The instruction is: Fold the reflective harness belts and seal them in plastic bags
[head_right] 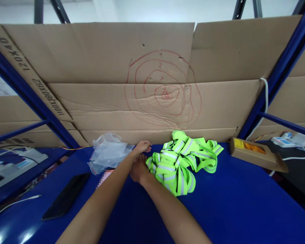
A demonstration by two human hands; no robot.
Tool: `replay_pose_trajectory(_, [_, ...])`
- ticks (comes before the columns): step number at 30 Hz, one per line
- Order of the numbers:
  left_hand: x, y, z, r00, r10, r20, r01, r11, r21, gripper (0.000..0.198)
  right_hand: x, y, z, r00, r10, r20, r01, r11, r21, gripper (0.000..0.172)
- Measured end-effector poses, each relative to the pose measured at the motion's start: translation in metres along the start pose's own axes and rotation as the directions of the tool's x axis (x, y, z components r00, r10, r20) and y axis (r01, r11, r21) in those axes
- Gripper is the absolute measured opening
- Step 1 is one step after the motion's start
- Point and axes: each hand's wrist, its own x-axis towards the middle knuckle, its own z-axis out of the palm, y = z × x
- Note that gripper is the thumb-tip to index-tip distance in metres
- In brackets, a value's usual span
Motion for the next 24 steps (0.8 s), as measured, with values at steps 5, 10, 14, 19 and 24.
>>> replay_pose_trajectory(5, [-0.010, -0.021, 0.005, 0.982, 0.066, -0.177, -0.098, 0.979, -0.179, 0.035, -0.064, 0.011, -0.036, 0.979, -0.101, 0.178, 0.110, 0.993, -0.043, 0.024])
replay_pose_trajectory(10, [-0.013, -0.035, 0.015, 0.941, 0.154, -0.302, -0.223, 0.952, -0.209, 0.033, -0.116, 0.048, -0.098, 0.929, -0.369, -0.015, 0.351, 0.895, -0.275, 0.034])
replay_pose_trajectory(14, [-0.016, -0.038, 0.018, 0.934, 0.230, -0.272, -0.277, 0.950, -0.145, 0.029, -0.131, 0.089, -0.110, 0.939, -0.278, -0.202, 0.179, 0.897, -0.405, 0.042])
replay_pose_trajectory(19, [-0.021, -0.037, 0.017, 0.923, 0.281, -0.262, -0.308, 0.949, -0.066, 0.030, -0.130, 0.104, -0.102, 0.953, -0.179, -0.243, 0.087, 0.934, -0.347, 0.038])
replay_pose_trajectory(24, [-0.021, -0.038, 0.016, 0.918, 0.306, -0.251, -0.318, 0.948, -0.009, 0.030, -0.130, 0.100, -0.104, 0.954, -0.159, -0.255, 0.080, 0.952, -0.294, 0.035])
